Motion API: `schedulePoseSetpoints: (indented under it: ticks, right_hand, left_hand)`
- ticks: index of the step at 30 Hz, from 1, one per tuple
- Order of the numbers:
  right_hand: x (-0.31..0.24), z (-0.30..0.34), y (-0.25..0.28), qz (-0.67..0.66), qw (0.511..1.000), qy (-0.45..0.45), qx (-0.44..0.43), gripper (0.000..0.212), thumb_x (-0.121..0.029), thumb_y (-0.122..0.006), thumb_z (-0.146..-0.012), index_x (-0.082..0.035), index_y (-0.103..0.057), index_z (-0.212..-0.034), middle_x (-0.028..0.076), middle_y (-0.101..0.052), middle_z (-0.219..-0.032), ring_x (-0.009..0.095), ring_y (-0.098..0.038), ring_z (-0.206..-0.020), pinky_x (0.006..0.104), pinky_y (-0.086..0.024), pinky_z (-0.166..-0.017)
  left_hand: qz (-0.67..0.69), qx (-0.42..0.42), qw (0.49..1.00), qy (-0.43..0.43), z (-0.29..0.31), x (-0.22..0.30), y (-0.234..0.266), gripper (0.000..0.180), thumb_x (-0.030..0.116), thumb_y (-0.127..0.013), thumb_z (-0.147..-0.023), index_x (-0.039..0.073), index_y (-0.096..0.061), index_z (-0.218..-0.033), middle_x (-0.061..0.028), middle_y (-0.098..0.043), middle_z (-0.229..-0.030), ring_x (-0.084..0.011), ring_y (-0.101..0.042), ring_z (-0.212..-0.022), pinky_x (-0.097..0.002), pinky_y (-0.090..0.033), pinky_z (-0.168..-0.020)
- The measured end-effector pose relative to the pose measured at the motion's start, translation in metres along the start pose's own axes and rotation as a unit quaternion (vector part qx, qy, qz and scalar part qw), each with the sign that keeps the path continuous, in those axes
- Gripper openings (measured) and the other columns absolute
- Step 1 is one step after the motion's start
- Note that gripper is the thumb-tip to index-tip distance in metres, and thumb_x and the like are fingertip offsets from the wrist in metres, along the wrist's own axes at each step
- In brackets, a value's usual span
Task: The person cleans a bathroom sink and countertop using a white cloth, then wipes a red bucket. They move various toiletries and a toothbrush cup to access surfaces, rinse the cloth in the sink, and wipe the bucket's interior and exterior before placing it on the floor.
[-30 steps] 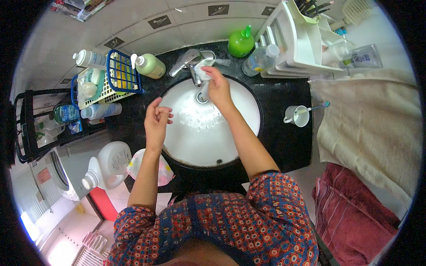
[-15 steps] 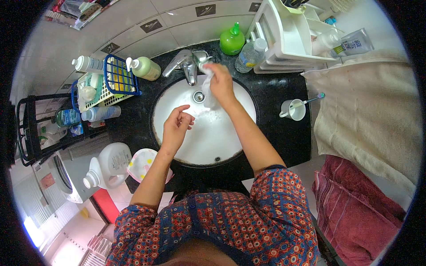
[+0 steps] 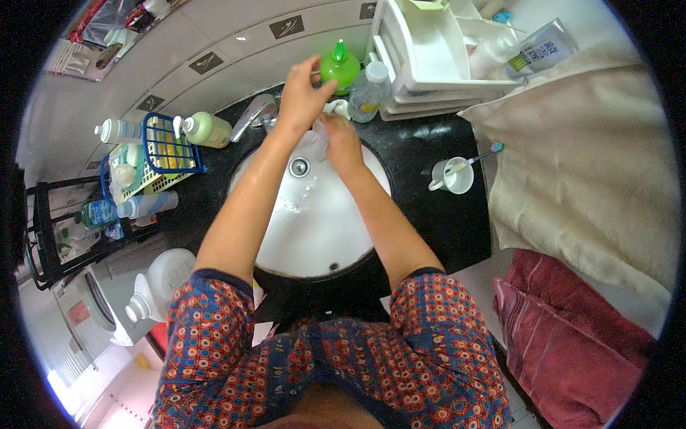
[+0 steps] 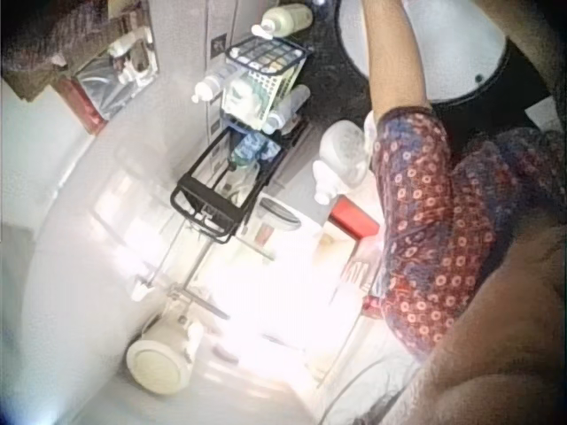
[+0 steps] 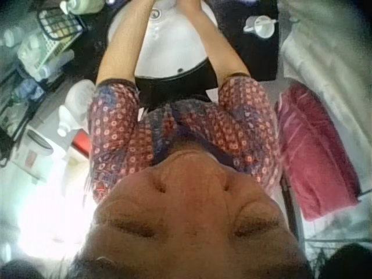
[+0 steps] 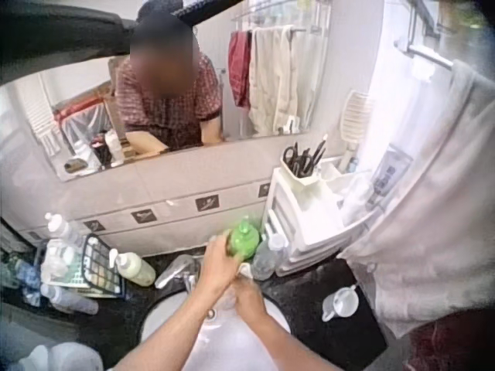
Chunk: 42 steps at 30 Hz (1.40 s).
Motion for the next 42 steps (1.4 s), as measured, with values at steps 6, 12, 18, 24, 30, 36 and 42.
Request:
schedulePoseSetpoints:
  ticks: [6, 12, 18, 24, 30, 36, 42]
  right_hand:
    - [-0.002, 0.003, -0.033, 0.188, 0.98, 0.039, -0.045, 0.042, -0.004, -0.047, -0.082, 0.008, -0.049, -0.123, 0.025, -0.047, -0.125, 0.039, -0.04, -0.123, 0.0482, -0.031, -0.105]
    - [0.001, -0.019, -0.037, 0.147, 0.987, 0.055, -0.025, 0.045, -0.002, -0.049, -0.079, 0.007, -0.049, -0.123, 0.024, -0.046, -0.126, 0.04, -0.04, -0.123, 0.0469, -0.031, -0.104]
    - [0.032, -0.069, -0.062, 0.209, 0.977, -0.019, -0.049, 0.043, -0.011, -0.046, -0.083, 0.005, -0.051, -0.123, 0.024, -0.05, -0.123, 0.039, -0.039, -0.124, 0.0474, -0.028, -0.106]
    - [0.057, -0.088, -0.056, 0.369, 0.912, -0.178, -0.002, 0.048, -0.019, -0.043, -0.089, 0.008, -0.047, -0.127, 0.026, -0.045, -0.133, 0.042, -0.033, -0.13, 0.0516, -0.017, -0.111]
    - [0.077, -0.094, -0.034, 0.255, 0.927, -0.258, 0.092, 0.05, -0.019, -0.046, -0.089, 0.011, -0.042, -0.129, 0.028, -0.032, -0.142, 0.043, -0.025, -0.134, 0.0522, -0.014, -0.112]
    - [0.023, -0.056, -0.052, 0.202, 0.978, -0.047, 0.003, 0.042, -0.012, -0.05, -0.085, 0.007, -0.049, -0.122, 0.024, -0.043, -0.129, 0.04, -0.035, -0.128, 0.0485, -0.024, -0.108]
    - [-0.01, 0.006, -0.038, 0.187, 0.976, 0.091, -0.057, 0.037, -0.002, -0.05, -0.079, 0.004, -0.053, -0.116, 0.022, -0.051, -0.119, 0.038, -0.045, -0.12, 0.0446, -0.037, -0.101]
  left_hand:
    - [-0.171, -0.04, 0.984, 0.024, -0.057, -0.007, -0.043, 0.037, 0.032, -0.069, -0.076, 0.004, -0.062, -0.099, -0.0197, -0.064, -0.085, -0.0375, -0.061, -0.08, -0.0436, -0.05, -0.072]
    - [-0.036, 0.067, 0.996, -0.043, -0.044, -0.005, -0.002, 0.019, 0.024, -0.067, -0.083, 0.006, -0.067, -0.085, -0.0101, -0.06, -0.06, -0.0164, -0.058, -0.052, -0.0333, -0.045, -0.051]
    - [0.088, 0.099, 0.99, -0.041, -0.041, 0.043, 0.064, 0.016, 0.019, -0.068, -0.082, 0.004, -0.068, -0.089, -0.0074, -0.056, -0.058, -0.0128, -0.048, -0.051, -0.0278, -0.04, -0.051]
    - [0.071, 0.058, 0.995, -0.029, -0.038, 0.051, 0.093, 0.012, 0.015, -0.067, -0.087, 0.004, -0.068, -0.091, 0.0027, -0.057, -0.066, -0.0037, -0.05, -0.056, -0.0195, -0.04, -0.049]
    - [0.118, 0.013, 0.993, -0.008, -0.028, 0.052, 0.081, 0.012, 0.014, -0.066, -0.087, 0.003, -0.067, -0.092, 0.0025, -0.057, -0.066, -0.0036, -0.049, -0.055, -0.0196, -0.04, -0.049]
    - [0.134, -0.009, 0.991, -0.003, -0.032, 0.031, 0.057, 0.015, 0.017, -0.066, -0.087, 0.003, -0.066, -0.091, 0.0023, -0.054, -0.063, -0.0039, -0.049, -0.055, -0.0204, -0.04, -0.049]
    - [0.09, -0.012, 0.995, -0.033, -0.047, 0.017, 0.014, 0.014, 0.016, -0.064, -0.087, 0.003, -0.066, -0.088, 0.001, -0.054, -0.059, -0.0054, -0.05, -0.052, -0.0225, -0.04, -0.047]
Point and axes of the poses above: each hand's wrist, its own z-axis away from the middle knuckle, its own y-axis out of the back of the hand, x = y × z, the point moved 10 cm from there along -z, towards the middle knuckle
